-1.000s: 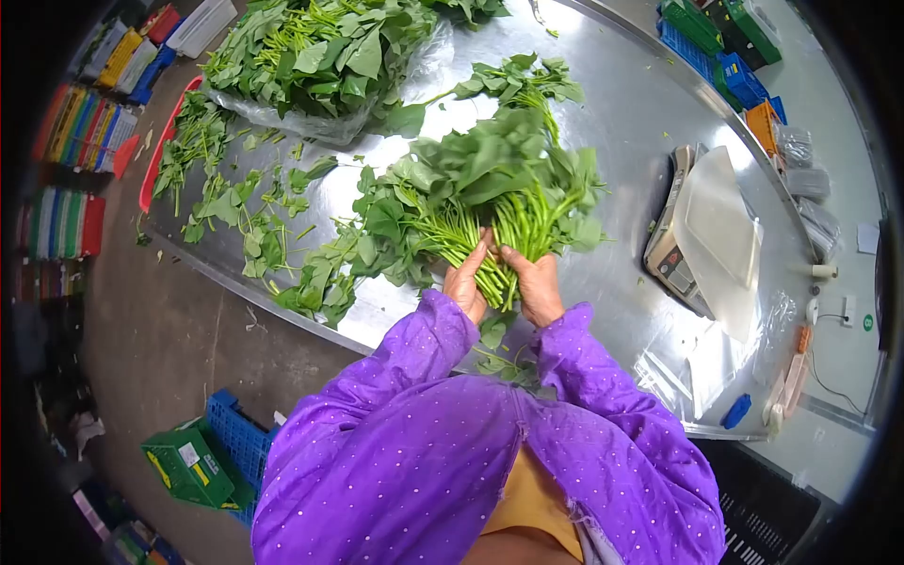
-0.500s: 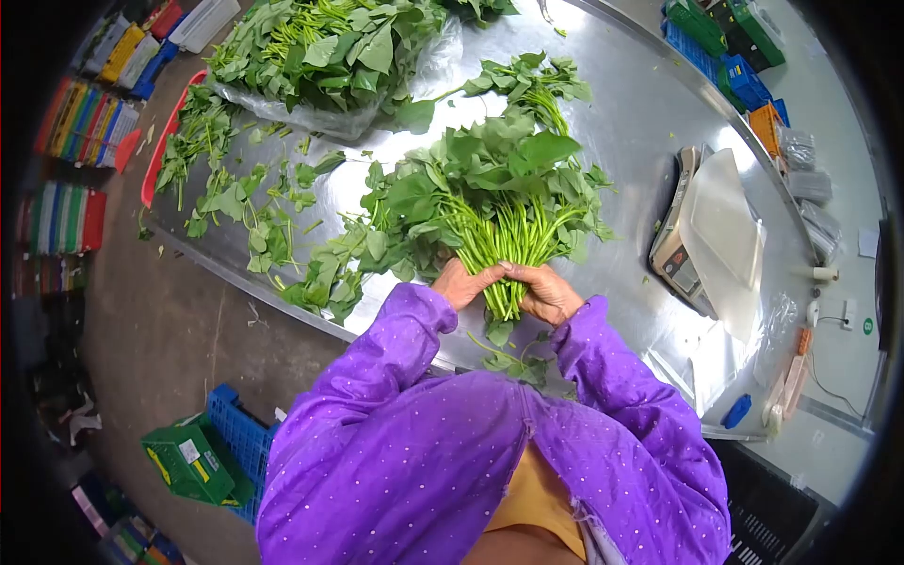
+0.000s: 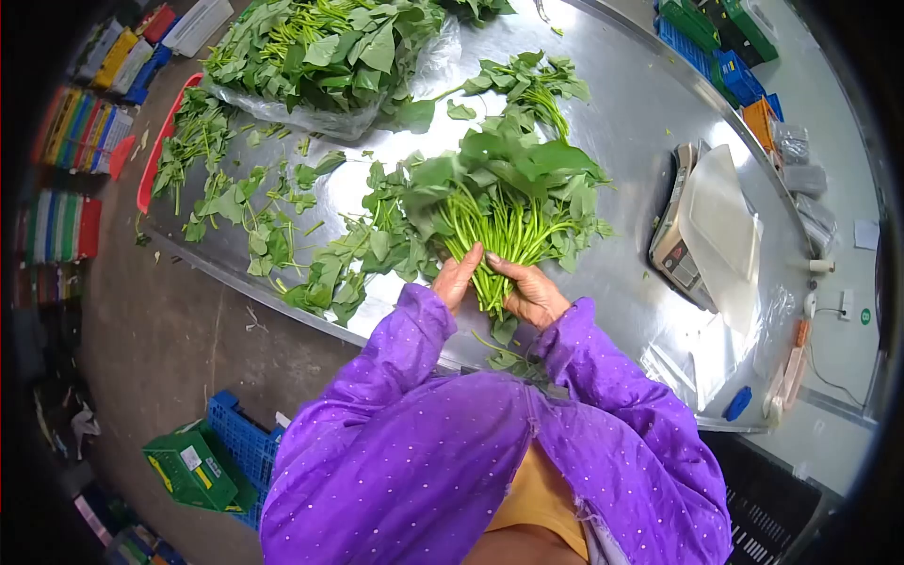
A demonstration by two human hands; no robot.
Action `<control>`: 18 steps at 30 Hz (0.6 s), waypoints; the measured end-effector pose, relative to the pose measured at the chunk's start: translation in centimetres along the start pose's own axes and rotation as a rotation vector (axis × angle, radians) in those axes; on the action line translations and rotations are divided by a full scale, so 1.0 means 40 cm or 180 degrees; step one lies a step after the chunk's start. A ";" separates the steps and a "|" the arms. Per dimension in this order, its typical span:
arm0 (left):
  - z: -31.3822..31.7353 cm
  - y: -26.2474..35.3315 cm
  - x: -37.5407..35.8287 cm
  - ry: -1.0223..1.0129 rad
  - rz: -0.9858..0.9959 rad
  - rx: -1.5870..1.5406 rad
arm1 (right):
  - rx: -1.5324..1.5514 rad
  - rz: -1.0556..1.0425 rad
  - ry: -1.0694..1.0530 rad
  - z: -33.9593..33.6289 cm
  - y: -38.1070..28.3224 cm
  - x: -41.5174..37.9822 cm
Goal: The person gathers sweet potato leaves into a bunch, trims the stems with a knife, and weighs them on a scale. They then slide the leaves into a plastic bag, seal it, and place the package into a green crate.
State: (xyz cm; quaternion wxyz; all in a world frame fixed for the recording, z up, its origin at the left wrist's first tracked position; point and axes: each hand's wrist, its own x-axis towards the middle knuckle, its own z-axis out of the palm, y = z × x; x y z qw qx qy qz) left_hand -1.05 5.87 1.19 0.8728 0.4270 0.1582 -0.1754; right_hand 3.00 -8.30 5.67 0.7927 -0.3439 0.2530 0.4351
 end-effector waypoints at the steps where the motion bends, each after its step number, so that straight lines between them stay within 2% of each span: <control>1: -0.021 -0.001 0.002 -0.0121 -0.0048 0.0287 | -0.0075 0.0036 -0.0087 0.002 -0.002 -0.005; 5: -0.066 -0.005 0.006 -0.0381 -0.0537 0.0807 | -0.0264 0.0256 -0.0373 0.006 -0.008 -0.013; 6: -0.058 0.002 -0.002 -0.0609 -0.0332 0.0588 | -0.0424 0.0265 -0.0426 0.010 -0.012 -0.019; 10: -0.053 0.019 -0.026 -0.0873 -0.0378 0.0295 | -0.0878 0.0291 -0.0528 0.035 -0.028 -0.066; 13: -0.034 0.072 -0.050 -0.1345 -0.0398 0.0929 | -0.0905 0.0189 -0.0580 0.052 -0.031 -0.103; 14: -0.019 0.087 -0.056 -0.1376 -0.0152 0.0926 | -0.0893 0.0143 -0.0611 0.056 -0.030 -0.112; 17: 0.018 0.152 -0.066 -0.1566 -0.0430 0.1733 | -0.0952 0.0252 -0.0744 0.037 -0.018 -0.123; 18: 0.024 0.162 -0.069 -0.1679 -0.0607 0.1505 | -0.0916 0.0338 -0.0792 0.034 -0.013 -0.128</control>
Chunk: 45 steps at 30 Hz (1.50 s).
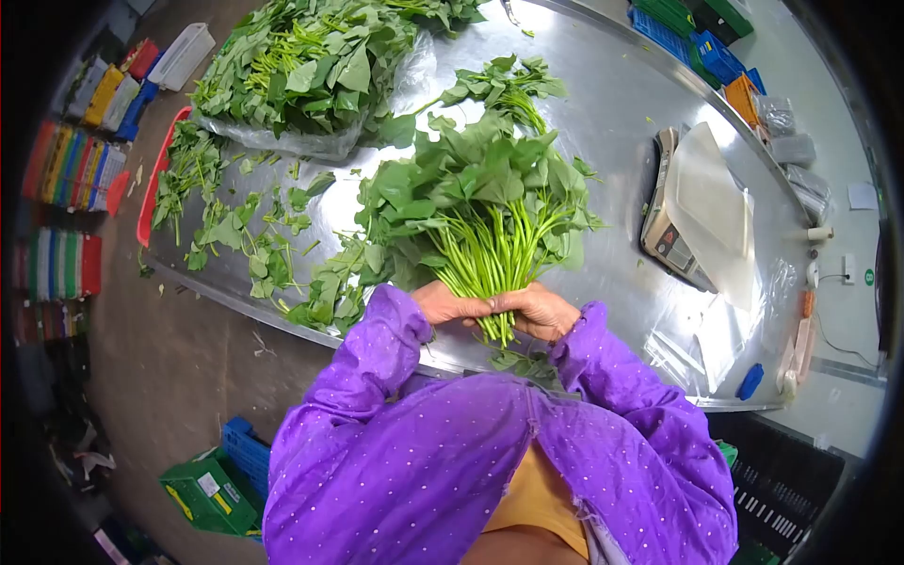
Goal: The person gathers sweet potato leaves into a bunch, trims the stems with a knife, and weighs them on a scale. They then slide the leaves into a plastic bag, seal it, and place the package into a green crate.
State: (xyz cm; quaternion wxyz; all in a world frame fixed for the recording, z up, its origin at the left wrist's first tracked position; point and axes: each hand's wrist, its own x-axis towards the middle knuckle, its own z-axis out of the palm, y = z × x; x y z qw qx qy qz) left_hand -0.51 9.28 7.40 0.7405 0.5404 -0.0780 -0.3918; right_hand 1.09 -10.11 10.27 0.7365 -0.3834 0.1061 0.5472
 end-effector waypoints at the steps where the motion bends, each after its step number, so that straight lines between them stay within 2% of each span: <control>1: -0.001 0.004 0.002 -0.0120 -0.0077 0.0124 | 0.0044 0.0062 -0.0060 -0.004 0.004 -0.002; 3: 0.006 0.007 0.003 -0.0377 -0.0257 0.0363 | 0.0245 0.0125 -0.0139 -0.018 0.018 -0.003; 4: 0.016 0.019 0.003 -0.0368 -0.0037 0.0283 | 0.0361 0.0130 -0.0144 -0.020 0.022 -0.002; 6: 0.031 0.038 0.008 -0.0329 -0.0290 0.0416 | 0.0262 0.0051 -0.0044 -0.016 0.024 -0.006; 8: 0.032 0.034 0.021 -0.0332 -0.0702 0.0409 | 0.0029 -0.0307 0.0226 -0.020 0.025 -0.009; 10: 0.054 0.024 0.041 -0.0022 0.0132 0.0520 | -0.0369 -0.0852 0.0641 -0.014 0.001 -0.021; 11: 0.062 0.023 0.060 0.0094 0.0566 0.0579 | -0.0424 -0.1021 0.0527 -0.016 -0.024 -0.038; 12: 0.035 0.025 0.073 -0.0239 -0.0132 0.0896 | -0.0483 -0.1205 0.0428 -0.023 -0.052 -0.059; 14: 0.059 -0.004 0.084 -0.0096 0.0385 0.0389 | -0.0485 -0.1599 0.0334 -0.054 -0.086 -0.097; 15: 0.089 -0.007 0.083 0.0062 0.0487 0.0009 | -0.0113 -0.1517 0.0271 -0.067 -0.101 -0.140; 17: 0.120 0.011 0.086 0.0106 0.0084 0.0120 | 0.0606 -0.1343 0.0088 -0.080 -0.136 -0.236; 18: 0.137 0.033 0.092 0.0137 -0.0051 0.0147 | 0.1099 -0.1644 -0.0379 -0.103 -0.143 -0.278; 19: 0.145 0.023 0.116 0.0435 0.0006 0.0277 | 0.1008 -0.2231 -0.0989 -0.124 -0.153 -0.327; 21: 0.153 0.037 0.179 0.0625 0.0002 0.0244 | 0.0696 -0.3161 -0.0822 -0.193 -0.168 -0.413; 22: 0.167 0.056 0.224 0.0694 0.0020 0.0358 | 0.0470 -0.3426 -0.0112 -0.235 -0.170 -0.463; 23: 0.180 0.073 0.277 0.0673 0.0040 0.0480 | 0.0582 -0.3728 0.0241 -0.283 -0.169 -0.506; 24: 0.189 0.083 0.344 0.0521 0.0062 0.0444 | 0.1192 -0.3699 0.0405 -0.337 -0.166 -0.565; 25: 0.192 0.087 0.416 0.0390 0.0074 0.0397 | 0.0897 -0.3863 0.0771 -0.365 -0.172 -0.636; 27: 0.222 0.122 0.575 0.0301 -0.0191 0.0156 | 0.1321 -0.3933 0.1229 -0.437 -0.170 -0.744; 29: 0.266 0.168 0.721 0.0217 -0.0737 -0.0212 | 0.0849 -0.4006 0.2449 -0.505 -0.184 -0.820; 30: 0.287 0.178 0.787 0.0220 -0.0998 -0.0168 | 0.0479 -0.3971 0.3397 -0.493 -0.210 -0.847; 32: 0.320 0.173 0.888 0.0145 -0.1334 0.0032 | -0.0192 -0.4150 0.4352 -0.520 -0.261 -0.891; 33: 0.331 0.159 0.925 0.0071 -0.1412 0.0200 | -0.0518 -0.4106 0.4862 -0.537 -0.292 -0.911; 35: 0.337 0.083 0.984 0.0399 -0.0643 0.0331 | -0.1242 -0.3407 0.5985 -0.563 -0.363 -0.936; 37: 0.366 0.060 0.985 0.0637 -0.0096 0.0295 | -0.4199 -0.2241 0.7223 -0.716 -0.413 -0.963; 40: 0.411 0.021 0.994 0.0981 0.0183 -0.0021 | -0.4246 -0.3184 0.6902 -0.995 -0.509 -0.852; 41: 0.418 0.010 1.002 0.1123 0.0250 -0.0120 | -0.4267 -0.3494 0.6748 -1.034 -0.523 -0.825; 43: 0.434 0.021 1.007 0.1102 0.0332 -0.0227 | -0.4440 0.0044 0.6766 -0.894 -0.578 -0.682; 45: 0.445 0.027 1.015 0.1118 0.0236 -0.0250 | -0.5055 0.1955 0.5563 -0.799 -0.585 -0.546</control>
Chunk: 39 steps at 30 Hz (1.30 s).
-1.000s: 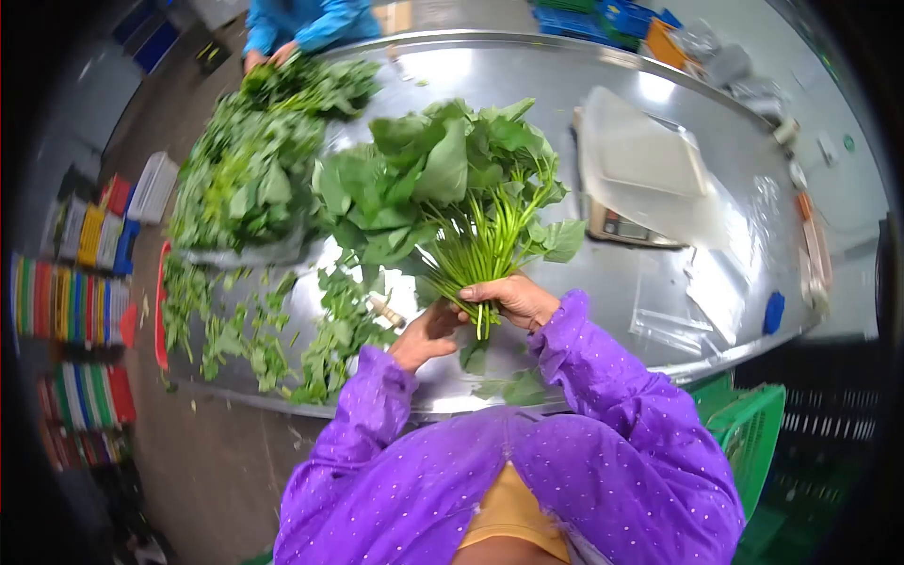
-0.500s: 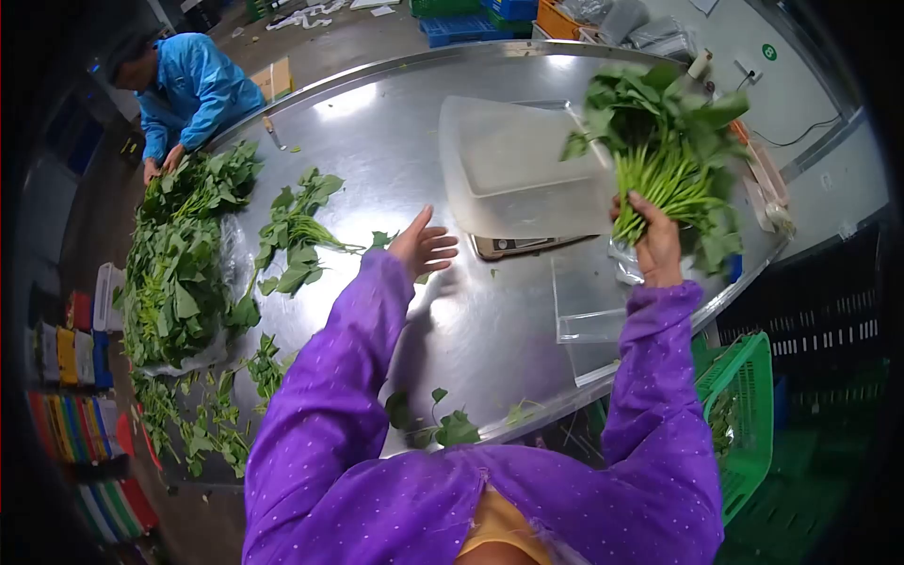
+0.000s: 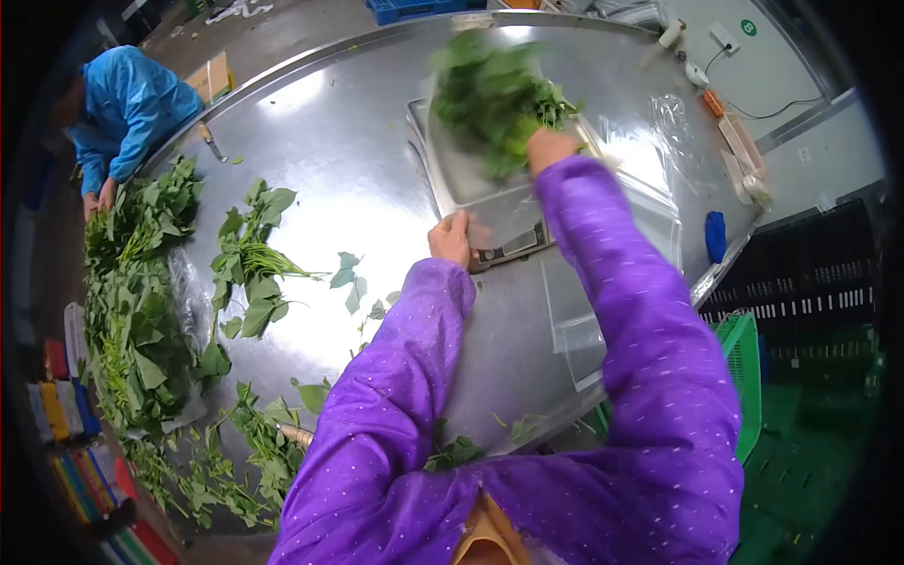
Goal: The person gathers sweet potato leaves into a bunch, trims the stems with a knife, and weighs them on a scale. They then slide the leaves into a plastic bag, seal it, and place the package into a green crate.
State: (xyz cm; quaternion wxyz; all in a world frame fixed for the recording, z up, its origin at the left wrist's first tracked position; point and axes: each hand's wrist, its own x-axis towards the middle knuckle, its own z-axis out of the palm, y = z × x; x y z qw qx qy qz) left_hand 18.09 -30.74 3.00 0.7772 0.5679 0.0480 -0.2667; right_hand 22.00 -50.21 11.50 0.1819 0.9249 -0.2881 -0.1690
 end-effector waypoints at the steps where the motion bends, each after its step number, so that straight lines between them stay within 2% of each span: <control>1: -0.005 -0.006 0.010 -0.0094 -0.0045 -0.0048 | -0.0461 0.0054 0.0188 0.055 -0.050 0.025; 2: -0.018 -0.010 0.023 -0.0187 -0.0086 -0.0089 | -0.0916 0.0102 0.0376 0.111 -0.090 0.051; 3: -0.032 -0.023 0.022 -0.0269 -0.0161 -0.0133 | -0.0835 0.0132 0.0315 0.075 -0.089 0.028; 4: -0.037 -0.019 0.011 -0.0268 -0.0294 -0.0152 | -0.1226 0.0049 0.0194 0.067 -0.093 0.021; 6: -0.036 0.015 0.008 -0.0270 -0.0462 -0.0206 | -0.1207 -0.0016 0.0531 0.067 -0.086 -0.013; 9: -0.073 0.017 0.000 -0.0398 -0.0655 -0.0215 | -0.0831 -0.0036 0.0077 0.020 -0.069 -0.021; 10: -0.092 0.017 -0.006 -0.0433 -0.0725 -0.0190 | -0.0709 -0.0015 0.0372 0.022 -0.060 -0.023; 12: -0.130 0.028 -0.026 -0.0591 -0.0733 -0.0020 | -0.0272 -0.0263 0.0277 0.055 -0.010 0.037; 16: -0.212 0.056 -0.090 -0.0597 -0.0737 0.0221 | 0.0606 -0.1042 -0.0899 -0.179 0.060 -0.083; 18: -0.258 0.094 -0.149 -0.0341 -0.0775 0.0095 | 0.0436 -0.1090 -0.0269 -0.187 0.080 -0.093; 19: -0.306 0.087 -0.163 -0.0188 -0.0698 0.0100 | 0.0657 -0.0973 0.0369 -0.180 0.085 -0.118; 22: -0.447 0.105 -0.226 0.0178 -0.0531 -0.0149 | 0.1999 -0.1438 0.1196 -0.144 0.066 -0.221; 24: -0.583 0.084 -0.245 0.0648 -0.0387 -0.0116 | 0.2868 -0.2062 0.1425 -0.079 -0.027 -0.331; 26: -0.682 0.090 -0.274 0.1008 -0.0271 -0.0141 | 0.2905 -0.3005 0.0446 -0.034 -0.160 -0.456; 28: -0.744 0.117 -0.294 0.1550 -0.0142 -0.0114 | 0.2617 -0.3902 -0.0893 -0.004 -0.292 -0.520; 30: -0.782 0.160 -0.308 0.1645 0.0155 0.0035 | 0.2563 -0.3656 -0.0500 0.041 -0.451 -0.460; 33: -0.826 0.214 -0.298 0.1823 0.0680 0.0360 | 0.3833 -0.2408 -0.0103 -0.020 -0.635 -0.352; 36: -0.853 0.255 -0.263 0.1730 0.0738 0.0259 | 0.3549 -0.2358 -0.0127 -0.036 -0.821 -0.332; 39: -0.855 0.261 -0.209 0.1382 0.0479 0.0155 | 0.2731 -0.1998 0.1089 -0.018 -0.948 -0.341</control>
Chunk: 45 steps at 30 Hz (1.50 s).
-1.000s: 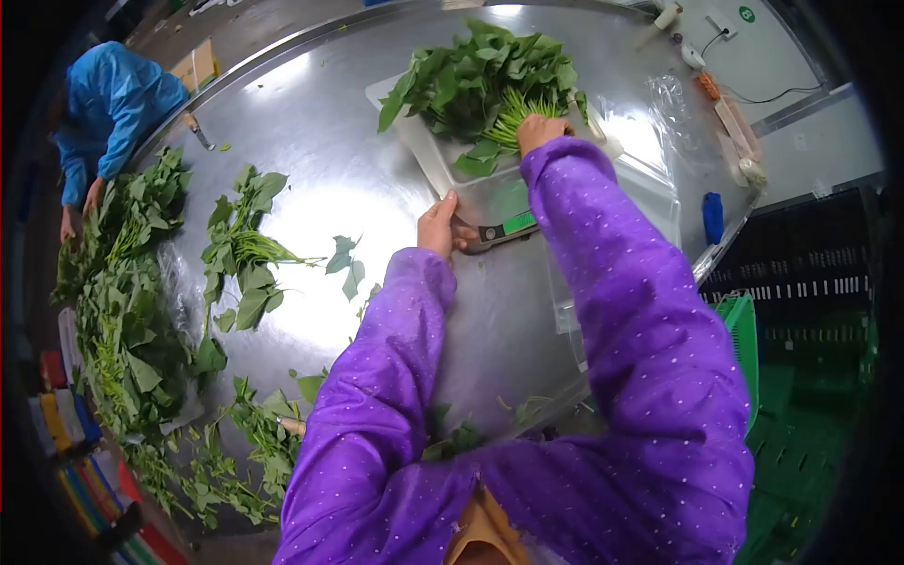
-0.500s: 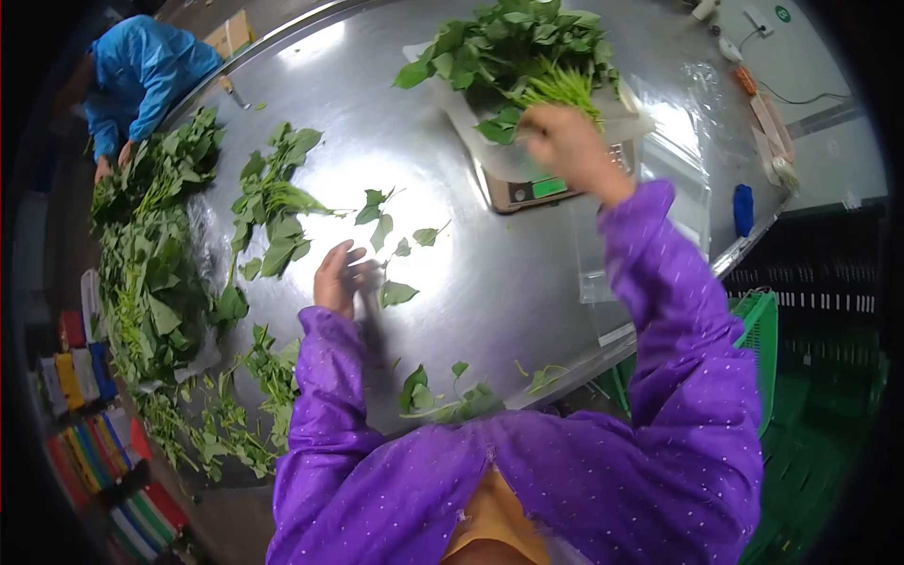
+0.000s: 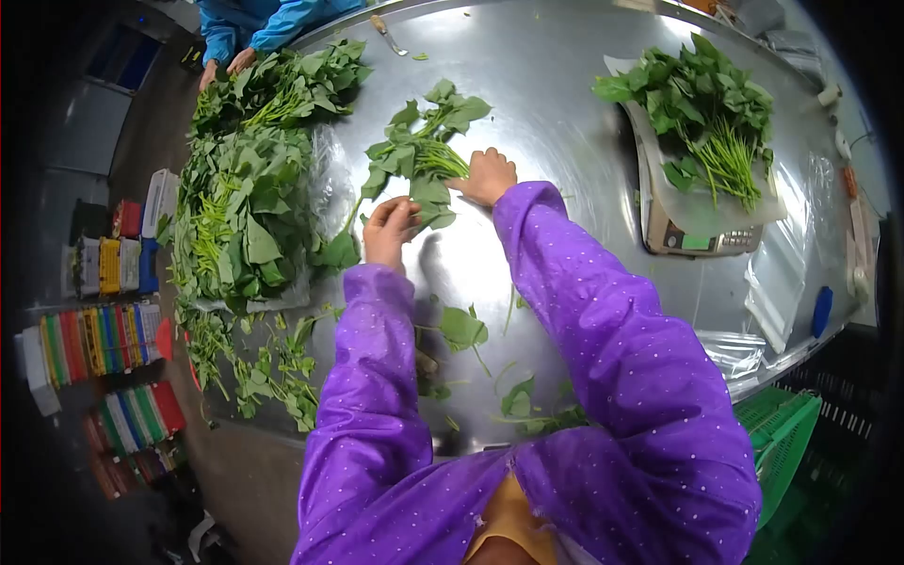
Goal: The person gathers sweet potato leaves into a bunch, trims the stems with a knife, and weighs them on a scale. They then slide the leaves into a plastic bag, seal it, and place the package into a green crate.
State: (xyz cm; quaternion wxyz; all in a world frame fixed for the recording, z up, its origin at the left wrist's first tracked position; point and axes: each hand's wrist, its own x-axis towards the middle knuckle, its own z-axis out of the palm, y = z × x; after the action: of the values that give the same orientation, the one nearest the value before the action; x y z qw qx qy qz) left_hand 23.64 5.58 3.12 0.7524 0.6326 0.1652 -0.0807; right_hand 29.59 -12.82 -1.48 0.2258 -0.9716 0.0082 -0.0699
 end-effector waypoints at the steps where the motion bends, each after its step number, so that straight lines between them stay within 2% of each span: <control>1: 0.015 -0.003 0.029 0.0137 0.0233 0.0358 | 0.0054 -0.0011 -0.0438 0.012 -0.001 0.019; 3: 0.025 0.018 0.146 0.0107 0.2028 0.1274 | 0.0159 -0.0033 -0.1298 0.029 0.003 0.058; 5: 0.055 0.088 0.271 0.0483 0.2860 0.2516 | 0.0437 0.0068 -0.1185 0.016 -0.012 0.036; 8: 0.071 0.105 0.419 -0.0114 0.1839 0.4648 | 0.0346 0.0038 -0.1599 -0.039 -0.028 -0.004; 9: 0.058 0.085 0.474 -0.0787 0.0947 0.4384 | 0.0285 -0.0029 -0.1696 -0.060 -0.018 -0.007; 11: 0.041 0.058 0.511 -0.1279 0.0844 0.4109 | 0.0079 0.0004 -0.1765 -0.117 0.018 -0.001; 13: 0.035 0.048 0.482 -0.1000 0.1135 0.3558 | 0.0002 0.0090 -0.2109 -0.225 0.013 0.014; 14: 0.034 0.055 0.460 -0.0842 0.1277 0.3279 | 0.0212 0.0006 -0.2070 -0.253 0.020 0.016; 17: 0.102 0.093 0.390 -0.0781 0.0905 0.3348 | 0.0430 -0.0364 -0.1932 -0.226 0.015 -0.019; 18: 0.126 0.081 0.388 -0.0852 0.1151 0.4076 | 0.0392 -0.0312 -0.2137 -0.207 -0.004 -0.043; 19: 0.160 0.079 0.375 -0.0833 0.0955 0.4790 | 0.0452 -0.0370 -0.2175 -0.188 -0.019 -0.068; 20: 0.171 0.063 0.386 -0.0880 0.0880 0.5106 | 0.0716 -0.0496 -0.2032 -0.159 -0.013 -0.100; 22: 0.201 0.038 0.425 -0.0912 0.0729 0.5452 | 0.0954 -0.0234 -0.2076 -0.149 -0.017 -0.157; 24: 0.171 0.013 0.492 -0.0757 0.1087 0.4873 | 0.1398 -0.0280 -0.1828 -0.168 -0.001 -0.203; 25: 0.113 -0.018 0.563 -0.0807 0.1314 0.3842 | 0.1251 -0.0430 -0.1979 -0.204 0.010 -0.215; 26: 0.052 -0.016 0.651 -0.1096 0.0637 0.2457 | 0.1444 -0.0012 -0.1991 -0.310 -0.019 -0.222; 27: 0.048 0.070 0.569 -0.0682 0.0434 0.2014 | 0.1643 -0.0282 -0.1555 -0.251 0.039 -0.223; 28: 0.013 0.128 0.520 -0.0354 0.0594 0.1566 | 0.2086 -0.0262 -0.1212 -0.343 0.048 -0.226; 29: 0.027 0.180 0.388 0.0081 0.0792 0.1104 | 0.3204 0.0808 -0.1413 -0.426 0.042 -0.232; 31: -0.039 0.159 0.270 -0.0190 0.0887 0.0165 | 0.2316 0.0543 -0.0603 -0.206 0.135 -0.217; 33: -0.011 0.071 0.084 -0.1021 0.0055 -0.0375 | 0.3023 0.1092 -0.1005 -0.156 0.117 -0.226; 34: 0.022 0.014 0.010 -0.1326 -0.0426 -0.0642 | 0.3170 0.1087 -0.0626 -0.244 0.059 -0.269; 35: 0.047 -0.028 -0.071 -0.1587 -0.0933 -0.0876 | 0.3317 0.0757 -0.0283 -0.240 0.024 -0.295; 37: 0.174 -0.058 -0.200 -0.1039 -0.1822 -0.1451 | 0.2988 0.0662 -0.0746 -0.210 -0.030 -0.350; 39: 0.191 -0.085 -0.215 -0.1890 -0.1886 -0.1112 | 0.2022 0.0578 -0.0462 -0.219 -0.054 -0.438; 41: 0.211 -0.099 -0.229 -0.1673 -0.1342 -0.0920 | 0.1920 0.0462 0.0253 -0.226 -0.024 -0.485; 43: 0.297 -0.063 -0.337 -0.1575 -0.0962 -0.0925 | 0.1882 0.0218 0.0845 -0.238 0.008 -0.526; 44: 0.327 -0.064 -0.366 -0.1529 -0.0828 -0.0821 | 0.1959 0.0254 0.0245 -0.263 0.033 -0.531; 45: 0.333 -0.087 -0.357 -0.1485 -0.0715 -0.0585 | 0.1963 0.0111 0.0125 -0.291 0.058 -0.548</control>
State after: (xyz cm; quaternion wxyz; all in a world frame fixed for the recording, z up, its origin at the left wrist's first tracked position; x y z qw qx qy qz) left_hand 11.15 -9.35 6.84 0.8107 0.5037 0.0632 -0.2918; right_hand 6.30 -18.95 4.95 0.5109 -0.8555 0.0077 -0.0840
